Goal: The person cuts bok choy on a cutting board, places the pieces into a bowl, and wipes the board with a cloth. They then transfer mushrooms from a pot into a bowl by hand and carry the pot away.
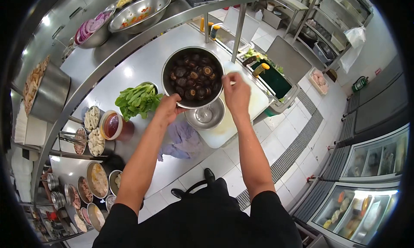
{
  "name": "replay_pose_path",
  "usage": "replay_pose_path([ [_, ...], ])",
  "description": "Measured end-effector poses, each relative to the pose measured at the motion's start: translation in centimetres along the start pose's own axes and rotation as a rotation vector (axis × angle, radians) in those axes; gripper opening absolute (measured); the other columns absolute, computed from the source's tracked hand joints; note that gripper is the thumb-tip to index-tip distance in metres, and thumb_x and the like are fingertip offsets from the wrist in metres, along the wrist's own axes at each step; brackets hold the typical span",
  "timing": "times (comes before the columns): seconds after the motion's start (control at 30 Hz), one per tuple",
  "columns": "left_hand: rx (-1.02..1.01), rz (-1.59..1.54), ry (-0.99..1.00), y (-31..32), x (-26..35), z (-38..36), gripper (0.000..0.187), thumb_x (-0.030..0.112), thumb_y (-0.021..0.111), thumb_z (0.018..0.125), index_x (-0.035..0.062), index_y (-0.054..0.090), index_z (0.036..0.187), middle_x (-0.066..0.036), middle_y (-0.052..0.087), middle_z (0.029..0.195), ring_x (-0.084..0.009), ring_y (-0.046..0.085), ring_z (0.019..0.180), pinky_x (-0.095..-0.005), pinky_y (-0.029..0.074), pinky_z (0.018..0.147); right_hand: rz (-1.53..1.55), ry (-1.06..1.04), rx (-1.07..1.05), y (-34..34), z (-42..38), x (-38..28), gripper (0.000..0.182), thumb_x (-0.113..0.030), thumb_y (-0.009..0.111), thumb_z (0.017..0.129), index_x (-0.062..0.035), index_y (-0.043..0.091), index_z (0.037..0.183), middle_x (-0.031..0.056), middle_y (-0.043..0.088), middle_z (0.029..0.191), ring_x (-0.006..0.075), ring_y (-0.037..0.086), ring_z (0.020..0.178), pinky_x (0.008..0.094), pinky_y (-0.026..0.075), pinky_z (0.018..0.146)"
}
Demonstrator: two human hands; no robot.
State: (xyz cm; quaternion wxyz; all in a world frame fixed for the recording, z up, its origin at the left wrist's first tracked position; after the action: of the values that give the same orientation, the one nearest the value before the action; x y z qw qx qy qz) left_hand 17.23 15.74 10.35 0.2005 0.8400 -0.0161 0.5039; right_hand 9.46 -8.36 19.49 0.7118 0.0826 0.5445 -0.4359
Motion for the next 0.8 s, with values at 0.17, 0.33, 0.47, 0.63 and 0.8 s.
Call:
replay_pose_path([
  [0.17, 0.084, -0.013, 0.228, 0.1, 0.7, -1.3, 0.072, -0.001, 0.042, 0.091, 0.0120, 0.024, 0.160, -0.022, 0.056, 0.136, -0.0306, 0.071, 0.106, -0.0398, 0.068, 0.071, -0.121, -0.339, -0.257, 6.5, 0.7, -7.4, 0.063, -0.040, 0.083, 0.082, -0.0057, 0.064, 0.132, 0.0213, 0.071, 0.112, 0.0344, 0.070, 0.101, 0.0424, 0.057, 0.087],
  [0.33, 0.260, 0.217, 0.433, 0.1, 2.4, -2.4, 0.083, -0.003, 0.042, 0.088, 0.0120, 0.015, 0.165, -0.024, 0.057, 0.135, -0.0310, 0.069, 0.113, -0.0340, 0.063, 0.073, -0.357, -0.323, -0.202, 13.0, 1.5, -5.0, 0.082, -0.051, 0.088, 0.069, -0.0071, 0.062, 0.134, 0.0239, 0.067, 0.124, 0.0422, 0.063, 0.118, 0.0492, 0.053, 0.098],
  [0.47, 0.394, 0.649, 0.640, -0.7, 3.0, -1.0, 0.088, -0.005, 0.044, 0.084, 0.0121, 0.014, 0.165, -0.025, 0.054, 0.143, -0.0384, 0.062, 0.125, -0.0400, 0.054, 0.099, -0.238, -0.144, -0.472, 15.2, 0.4, -1.9, 0.073, -0.042, 0.086, 0.072, -0.0064, 0.063, 0.132, 0.0253, 0.066, 0.126, 0.0438, 0.062, 0.119, 0.0476, 0.053, 0.100],
  [0.63, 0.360, 0.760, 0.715, 0.1, 3.2, -1.7, 0.088, -0.005, 0.049, 0.085, 0.0128, 0.015, 0.165, -0.024, 0.044, 0.154, -0.0435, 0.048, 0.138, -0.0459, 0.042, 0.114, -0.193, -0.172, -0.557, 14.7, -1.7, 2.3, 0.054, -0.022, 0.076, 0.077, -0.0069, 0.066, 0.128, 0.0250, 0.066, 0.126, 0.0435, 0.065, 0.114, 0.0488, 0.054, 0.098],
  [0.8, 0.405, 0.885, 0.757, -0.5, 2.1, -1.5, 0.090, -0.005, 0.054, 0.086, 0.0160, 0.015, 0.164, -0.027, 0.034, 0.159, -0.0453, 0.041, 0.143, -0.0475, 0.041, 0.115, -0.446, -0.115, -0.734, 12.3, -4.4, 4.5, 0.052, -0.020, 0.076, 0.077, -0.0098, 0.069, 0.127, 0.0252, 0.068, 0.121, 0.0414, 0.067, 0.111, 0.0480, 0.055, 0.095],
])
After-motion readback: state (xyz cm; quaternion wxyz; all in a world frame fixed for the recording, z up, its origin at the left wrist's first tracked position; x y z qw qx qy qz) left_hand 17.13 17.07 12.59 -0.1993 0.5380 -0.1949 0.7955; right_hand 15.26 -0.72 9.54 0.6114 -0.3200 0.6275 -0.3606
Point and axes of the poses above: each hand's wrist, its own z-axis towards the middle knuckle, its own y-axis out of the palm, x = y × z, the point moved 8 cm from there along z, towards the middle knuckle
